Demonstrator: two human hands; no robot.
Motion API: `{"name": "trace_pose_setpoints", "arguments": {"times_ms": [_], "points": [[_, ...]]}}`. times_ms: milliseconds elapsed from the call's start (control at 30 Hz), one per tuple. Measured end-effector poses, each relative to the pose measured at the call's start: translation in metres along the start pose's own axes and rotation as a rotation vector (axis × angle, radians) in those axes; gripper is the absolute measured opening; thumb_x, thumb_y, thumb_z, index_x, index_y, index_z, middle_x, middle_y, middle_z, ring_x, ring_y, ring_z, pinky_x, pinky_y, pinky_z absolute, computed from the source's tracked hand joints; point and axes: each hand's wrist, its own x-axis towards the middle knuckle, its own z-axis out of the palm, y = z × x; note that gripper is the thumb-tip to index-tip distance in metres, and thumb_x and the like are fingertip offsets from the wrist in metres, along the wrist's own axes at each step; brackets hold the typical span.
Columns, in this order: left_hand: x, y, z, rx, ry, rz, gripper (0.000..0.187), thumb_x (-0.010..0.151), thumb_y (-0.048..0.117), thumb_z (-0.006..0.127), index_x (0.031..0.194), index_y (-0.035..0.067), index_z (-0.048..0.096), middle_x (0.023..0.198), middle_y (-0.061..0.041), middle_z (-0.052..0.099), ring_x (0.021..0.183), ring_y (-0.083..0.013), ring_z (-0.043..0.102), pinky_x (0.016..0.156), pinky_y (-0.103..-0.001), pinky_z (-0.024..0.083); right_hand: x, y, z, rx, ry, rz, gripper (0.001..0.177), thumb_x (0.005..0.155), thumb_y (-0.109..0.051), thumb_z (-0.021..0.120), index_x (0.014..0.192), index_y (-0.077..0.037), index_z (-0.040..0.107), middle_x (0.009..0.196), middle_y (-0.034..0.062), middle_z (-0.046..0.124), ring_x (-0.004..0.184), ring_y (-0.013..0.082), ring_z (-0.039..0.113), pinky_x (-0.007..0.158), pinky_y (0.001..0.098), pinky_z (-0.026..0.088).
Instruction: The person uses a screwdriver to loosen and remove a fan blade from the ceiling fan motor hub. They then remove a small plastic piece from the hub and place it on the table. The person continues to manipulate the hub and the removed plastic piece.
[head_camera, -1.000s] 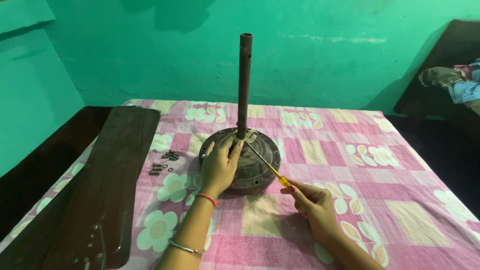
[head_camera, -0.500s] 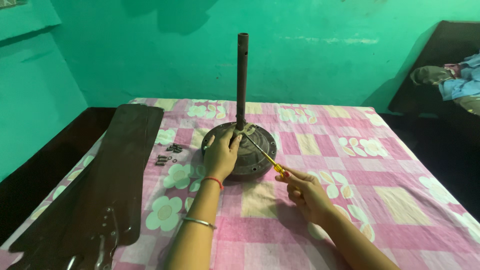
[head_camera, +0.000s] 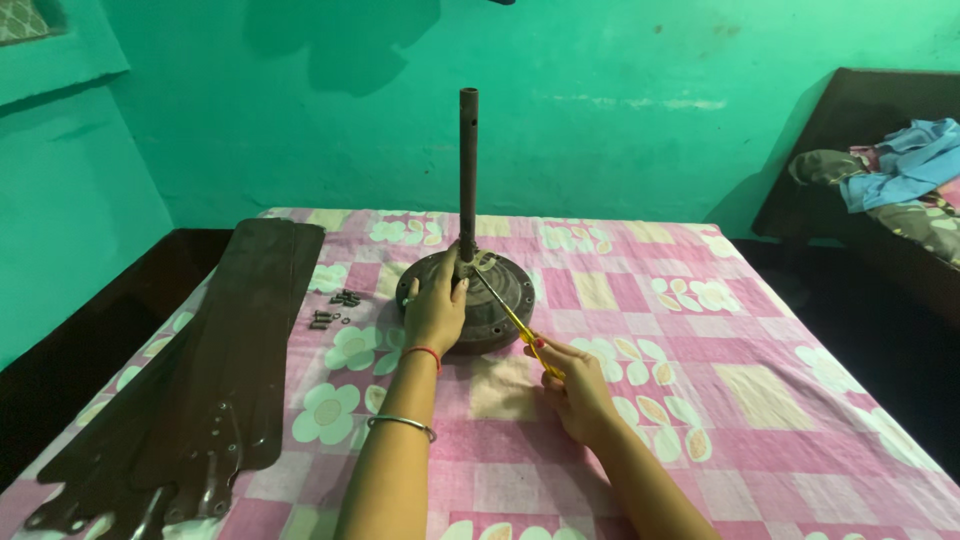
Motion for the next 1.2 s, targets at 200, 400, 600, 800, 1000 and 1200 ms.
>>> {"name": "trace_pose_setpoints", "arguments": {"times_ms": [200,400,600,800,1000,1200], "points": [[0.001,0.013,-0.001,0.042,0.014,-0.095,0.045,0.101,0.036,0.057,0.145,0.025,0.051,0.139,-0.003,0.064,0.133,-0.0244,0.056,0.119,-0.055,0.027,-0.004,-0.011,0.008,0.101,-0.029,0.077,0.042,0.092,-0.013,0.064,0.133,-0.005,0.069,0.101,0.0041,0.072,0.053,0.0029,0.036,0.041,0.0177,0.025],[0.007,0.011,-0.001,0.029,0.048,-0.108,0.039,0.101,0.040,0.054,0.136,0.025,0.060,0.131,-0.002,0.069,0.126,-0.0269,0.060,0.115,-0.054,0.031,-0.012,-0.013,0.017,0.079,0.005,0.064,0.044,0.093,-0.011,0.061,0.136,-0.008,0.067,0.109,0.0069,0.077,0.049,0.0021,0.033,0.040,0.0168,0.025],[0.007,0.011,0.000,0.053,0.026,-0.131,0.038,0.102,0.038,0.051,0.136,0.024,0.061,0.130,-0.001,0.069,0.123,-0.0267,0.062,0.116,-0.057,0.030,-0.005,-0.023,0.016,0.020,0.030,0.032,0.036,0.092,-0.010,0.065,0.127,-0.005,0.073,0.098,0.0099,0.080,0.046,0.0030,0.032,0.038,0.0189,0.023],[0.008,0.008,-0.005,0.024,0.023,-0.068,0.037,0.104,0.036,0.049,0.136,0.023,0.061,0.130,-0.004,0.069,0.124,-0.0281,0.061,0.116,-0.057,0.032,-0.017,0.000,0.032,-0.711,0.207,-0.512,0.037,0.090,-0.008,0.070,0.126,-0.011,0.076,0.087,0.0078,0.084,0.054,0.0041,0.051,0.048,0.0236,0.040],[0.006,0.013,-0.014,0.006,0.012,-0.062,0.038,0.103,0.037,0.050,0.137,0.023,0.061,0.132,-0.003,0.069,0.124,-0.0265,0.062,0.117,-0.054,0.031,-0.024,0.001,0.040,-0.927,0.197,-1.002,0.034,0.090,-0.009,0.072,0.124,-0.006,0.074,0.093,0.0154,0.078,0.068,0.0001,0.064,0.058,0.0218,0.051],[-0.027,0.027,-0.016,0.183,0.121,0.124,0.058,0.102,0.039,0.051,0.154,0.015,0.041,0.146,-0.014,0.055,0.137,-0.0343,0.050,0.113,-0.058,0.031,-0.022,0.006,0.037,-0.799,0.321,-0.580,0.033,0.089,-0.012,0.074,0.121,-0.008,0.078,0.073,0.0130,0.074,0.053,0.0111,0.051,0.050,0.0303,0.042]]}}
